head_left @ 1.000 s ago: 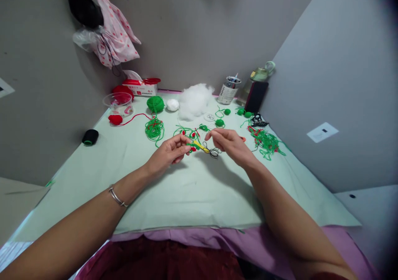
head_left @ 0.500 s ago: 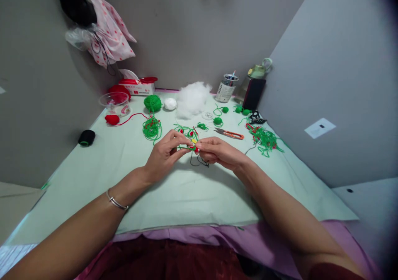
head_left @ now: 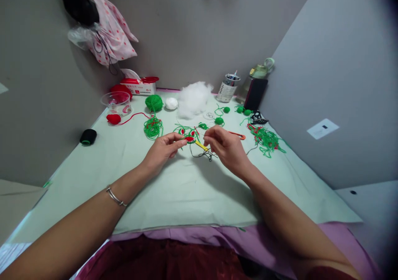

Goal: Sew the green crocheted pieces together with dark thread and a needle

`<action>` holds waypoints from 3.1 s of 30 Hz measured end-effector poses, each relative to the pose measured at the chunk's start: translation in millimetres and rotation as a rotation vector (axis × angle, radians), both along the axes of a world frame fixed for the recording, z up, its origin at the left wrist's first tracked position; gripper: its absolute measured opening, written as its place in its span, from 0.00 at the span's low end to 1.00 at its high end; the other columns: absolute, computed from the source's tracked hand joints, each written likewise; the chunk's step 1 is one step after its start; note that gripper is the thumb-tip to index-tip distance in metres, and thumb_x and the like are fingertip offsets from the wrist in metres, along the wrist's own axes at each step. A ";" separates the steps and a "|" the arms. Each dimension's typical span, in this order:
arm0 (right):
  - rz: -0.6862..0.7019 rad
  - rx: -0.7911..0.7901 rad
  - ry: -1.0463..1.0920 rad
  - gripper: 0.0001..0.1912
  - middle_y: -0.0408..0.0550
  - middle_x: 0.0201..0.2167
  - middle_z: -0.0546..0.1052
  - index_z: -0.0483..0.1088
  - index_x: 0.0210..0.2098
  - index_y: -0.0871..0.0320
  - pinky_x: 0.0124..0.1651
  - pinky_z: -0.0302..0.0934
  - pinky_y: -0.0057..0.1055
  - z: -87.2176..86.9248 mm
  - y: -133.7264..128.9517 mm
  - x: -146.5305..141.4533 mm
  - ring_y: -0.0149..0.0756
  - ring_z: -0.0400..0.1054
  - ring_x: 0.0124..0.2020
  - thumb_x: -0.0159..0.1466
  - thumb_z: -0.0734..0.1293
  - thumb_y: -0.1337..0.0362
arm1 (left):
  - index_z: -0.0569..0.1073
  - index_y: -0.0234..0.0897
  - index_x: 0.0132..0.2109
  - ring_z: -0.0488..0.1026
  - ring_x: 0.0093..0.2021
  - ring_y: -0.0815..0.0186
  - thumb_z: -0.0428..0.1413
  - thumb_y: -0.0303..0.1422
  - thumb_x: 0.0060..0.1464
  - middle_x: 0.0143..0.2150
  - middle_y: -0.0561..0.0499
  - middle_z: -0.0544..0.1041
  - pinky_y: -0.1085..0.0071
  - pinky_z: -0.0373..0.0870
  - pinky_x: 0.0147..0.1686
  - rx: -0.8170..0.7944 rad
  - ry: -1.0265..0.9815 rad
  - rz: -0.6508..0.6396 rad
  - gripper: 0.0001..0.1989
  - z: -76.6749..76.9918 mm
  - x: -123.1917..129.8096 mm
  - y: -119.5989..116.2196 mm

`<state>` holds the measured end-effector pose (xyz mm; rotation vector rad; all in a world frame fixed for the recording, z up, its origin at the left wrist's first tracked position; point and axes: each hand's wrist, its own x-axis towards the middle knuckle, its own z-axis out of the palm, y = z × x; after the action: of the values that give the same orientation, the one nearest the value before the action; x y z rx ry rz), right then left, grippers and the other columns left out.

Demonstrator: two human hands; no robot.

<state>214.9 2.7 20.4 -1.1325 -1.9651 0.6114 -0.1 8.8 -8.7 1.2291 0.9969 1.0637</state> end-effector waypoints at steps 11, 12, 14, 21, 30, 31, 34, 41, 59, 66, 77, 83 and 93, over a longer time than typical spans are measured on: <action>0.009 0.389 -0.336 0.11 0.46 0.28 0.68 0.79 0.40 0.56 0.34 0.55 0.29 -8.1 1.0 -0.6 0.32 0.63 0.30 0.71 0.63 0.64 | 0.75 0.37 0.33 0.52 0.21 0.75 0.67 0.40 0.50 0.21 0.60 0.59 0.73 0.45 0.21 -0.041 -0.042 -0.031 0.13 3.4 -1.4 0.2; 0.009 0.386 -0.349 0.11 0.46 0.28 0.68 0.79 0.40 0.56 0.33 0.55 0.29 -7.9 0.6 -0.7 0.32 0.63 0.30 0.71 0.63 0.64 | 0.75 0.37 0.33 0.52 0.20 0.75 0.67 0.40 0.50 0.21 0.60 0.59 0.73 0.45 0.21 -0.041 -0.040 -0.027 0.13 3.6 -1.4 0.1; 0.010 0.378 -0.370 0.12 0.45 0.28 0.67 0.79 0.40 0.56 0.33 0.54 0.29 -7.4 -0.2 -1.0 0.32 0.62 0.30 0.71 0.63 0.64 | 0.74 0.37 0.33 0.52 0.20 0.75 0.67 0.41 0.50 0.21 0.60 0.59 0.73 0.45 0.21 -0.041 -0.035 -0.026 0.13 3.8 -1.3 0.0; 0.024 0.343 -0.367 0.11 0.46 0.29 0.68 0.77 0.38 0.57 0.34 0.54 0.29 -7.1 -0.6 -0.8 0.32 0.61 0.30 0.71 0.62 0.65 | 0.74 0.37 0.33 0.52 0.20 0.75 0.66 0.39 0.50 0.22 0.59 0.61 0.72 0.45 0.21 -0.030 -0.034 -0.018 0.12 1.0 -1.3 1.3; 0.061 0.235 -0.278 0.08 0.45 0.30 0.69 0.77 0.37 0.57 0.35 0.55 0.28 -4.1 1.3 -0.9 0.31 0.63 0.30 0.70 0.65 0.67 | 0.76 0.36 0.35 0.53 0.21 0.76 0.66 0.40 0.50 0.26 0.57 0.66 0.73 0.46 0.21 -0.081 -0.044 -0.112 0.12 4.0 -2.6 0.9; 0.063 0.214 -0.255 0.07 0.45 0.30 0.70 0.77 0.37 0.57 0.35 0.55 0.28 -4.1 2.4 -0.3 0.30 0.63 0.30 0.69 0.66 0.67 | 0.77 0.36 0.35 0.53 0.21 0.76 0.65 0.40 0.51 0.27 0.56 0.67 0.73 0.46 0.22 -0.086 -0.043 -0.132 0.12 4.6 -3.3 1.1; 0.078 0.151 -0.155 0.04 0.44 0.29 0.70 0.77 0.38 0.57 0.34 0.54 0.28 -5.0 6.1 2.1 0.29 0.62 0.29 0.67 0.68 0.67 | 0.77 0.36 0.37 0.53 0.21 0.76 0.64 0.41 0.53 0.27 0.56 0.67 0.73 0.46 0.22 -0.089 -0.040 -0.163 0.12 6.0 -5.0 1.2; 0.168 -0.072 0.051 0.08 0.45 0.30 0.72 0.79 0.37 0.58 0.34 0.56 0.30 -4.9 13.5 7.3 0.30 0.63 0.30 0.66 0.70 0.60 | 0.76 0.35 0.37 0.51 0.20 0.76 0.63 0.40 0.54 0.23 0.58 0.62 0.74 0.43 0.20 -0.098 -0.088 -0.236 0.12 8.2 -5.6 -1.4; 0.137 0.051 -0.005 0.07 0.43 0.27 0.69 0.81 0.38 0.56 0.32 0.55 0.29 6.0 8.0 11.4 0.29 0.62 0.28 0.67 0.69 0.64 | 0.73 0.36 0.36 0.51 0.21 0.75 0.63 0.40 0.56 0.22 0.59 0.59 0.74 0.45 0.21 -0.084 -0.079 -0.195 0.11 7.3 -5.8 -1.3; 0.143 0.129 -0.065 0.06 0.43 0.28 0.69 0.80 0.39 0.56 0.31 0.55 0.28 8.0 2.8 11.2 0.28 0.62 0.27 0.67 0.69 0.66 | 0.73 0.37 0.35 0.51 0.21 0.74 0.63 0.40 0.54 0.22 0.59 0.58 0.74 0.45 0.21 -0.097 -0.072 -0.181 0.12 7.7 -4.6 -1.6; 0.121 0.099 -0.154 0.07 0.44 0.29 0.70 0.79 0.38 0.58 0.31 0.53 0.28 6.8 -0.3 5.8 0.28 0.61 0.27 0.67 0.67 0.68 | 0.74 0.36 0.35 0.52 0.22 0.75 0.65 0.40 0.52 0.24 0.58 0.61 0.74 0.46 0.21 -0.102 -0.074 -0.173 0.12 4.0 -3.2 -0.7; 0.135 -0.013 -0.041 0.05 0.44 0.29 0.71 0.78 0.37 0.58 0.32 0.54 0.29 4.4 3.6 4.9 0.29 0.62 0.29 0.66 0.68 0.67 | 0.76 0.37 0.38 0.51 0.21 0.75 0.64 0.40 0.53 0.23 0.59 0.61 0.74 0.44 0.21 -0.125 -0.096 -0.220 0.12 7.4 -3.7 -2.5; 0.121 -0.065 0.058 0.05 0.44 0.29 0.72 0.74 0.32 0.59 0.33 0.57 0.29 -5.4 6.8 -3.4 0.29 0.62 0.29 0.64 0.70 0.64 | 0.75 0.37 0.36 0.52 0.21 0.75 0.66 0.39 0.50 0.23 0.59 0.62 0.73 0.46 0.22 -0.092 -0.076 -0.200 0.12 2.9 -2.0 -1.9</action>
<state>211.5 9.5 15.0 -1.0282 -1.9866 0.7684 -2.2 6.9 -5.8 1.1780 0.8365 0.8923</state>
